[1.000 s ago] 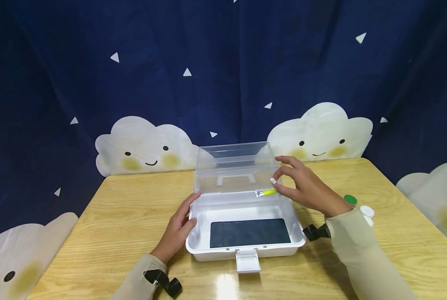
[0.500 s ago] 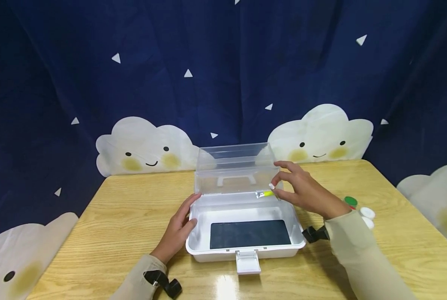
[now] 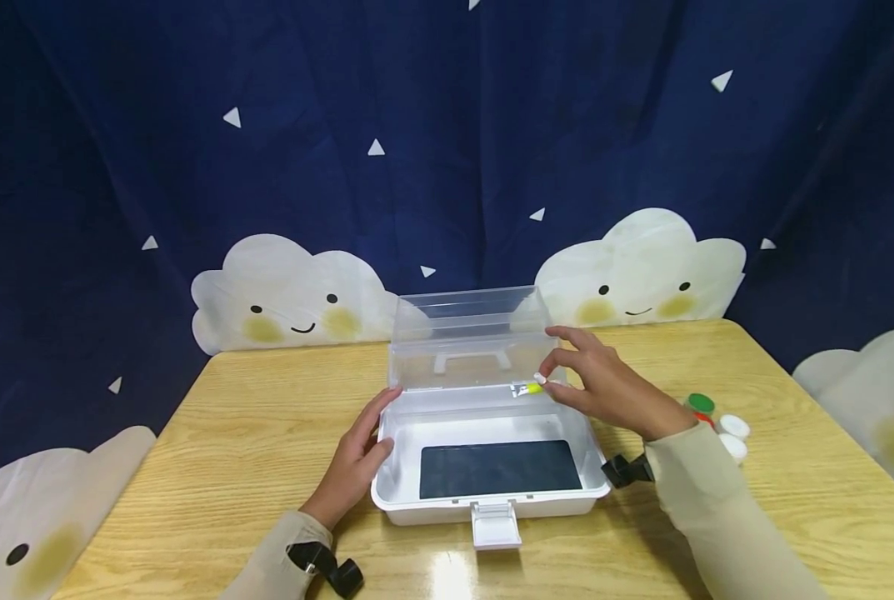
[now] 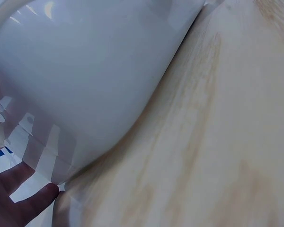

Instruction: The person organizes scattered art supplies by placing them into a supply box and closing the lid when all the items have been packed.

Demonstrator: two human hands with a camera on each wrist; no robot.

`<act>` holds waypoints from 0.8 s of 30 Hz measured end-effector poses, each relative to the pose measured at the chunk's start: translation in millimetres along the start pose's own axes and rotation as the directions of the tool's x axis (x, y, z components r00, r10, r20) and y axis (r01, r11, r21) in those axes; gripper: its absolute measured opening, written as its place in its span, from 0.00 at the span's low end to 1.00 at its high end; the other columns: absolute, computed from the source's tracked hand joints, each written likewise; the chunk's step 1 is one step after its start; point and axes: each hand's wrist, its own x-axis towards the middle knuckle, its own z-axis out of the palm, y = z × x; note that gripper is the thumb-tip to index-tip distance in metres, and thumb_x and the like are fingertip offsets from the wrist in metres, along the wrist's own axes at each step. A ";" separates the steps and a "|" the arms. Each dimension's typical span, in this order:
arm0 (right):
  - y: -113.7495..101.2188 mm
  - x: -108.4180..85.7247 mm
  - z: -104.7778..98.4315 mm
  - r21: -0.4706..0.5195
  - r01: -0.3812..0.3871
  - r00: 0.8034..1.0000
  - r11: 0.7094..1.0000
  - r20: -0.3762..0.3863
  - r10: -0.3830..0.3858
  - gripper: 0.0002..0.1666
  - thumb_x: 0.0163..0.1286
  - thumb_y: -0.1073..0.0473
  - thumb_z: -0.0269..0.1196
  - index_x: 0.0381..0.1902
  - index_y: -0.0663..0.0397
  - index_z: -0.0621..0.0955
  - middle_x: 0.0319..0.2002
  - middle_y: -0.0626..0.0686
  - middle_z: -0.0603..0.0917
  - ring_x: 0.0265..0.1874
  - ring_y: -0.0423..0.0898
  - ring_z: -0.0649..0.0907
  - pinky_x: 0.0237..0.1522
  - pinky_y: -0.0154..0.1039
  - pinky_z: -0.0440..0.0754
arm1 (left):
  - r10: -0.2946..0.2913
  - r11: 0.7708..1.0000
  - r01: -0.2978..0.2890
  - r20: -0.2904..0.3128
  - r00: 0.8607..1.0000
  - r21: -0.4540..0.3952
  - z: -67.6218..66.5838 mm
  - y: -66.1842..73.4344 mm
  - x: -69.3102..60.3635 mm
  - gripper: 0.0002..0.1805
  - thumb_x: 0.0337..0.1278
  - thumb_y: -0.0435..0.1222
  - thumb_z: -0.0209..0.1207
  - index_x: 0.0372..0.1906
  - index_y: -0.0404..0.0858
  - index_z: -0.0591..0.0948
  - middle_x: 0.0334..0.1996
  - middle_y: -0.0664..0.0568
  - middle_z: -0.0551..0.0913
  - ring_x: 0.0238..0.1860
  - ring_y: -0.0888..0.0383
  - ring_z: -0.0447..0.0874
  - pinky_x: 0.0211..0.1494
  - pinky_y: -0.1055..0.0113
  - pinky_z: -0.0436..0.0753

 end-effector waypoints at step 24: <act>-5.0 2.0 5.4 -0.098 0.028 1.000 0.995 -0.010 -0.029 0.07 0.59 0.59 0.70 0.36 0.42 0.86 0.67 0.63 0.67 0.66 0.62 0.64 0.58 0.71 0.60 | 0.015 1.000 -0.015 0.026 1.000 0.006 -1.8 28.8 -0.3 0.35 0.60 0.19 0.46 0.73 0.38 0.61 0.73 0.41 0.56 0.69 0.43 0.60 0.59 0.70 0.72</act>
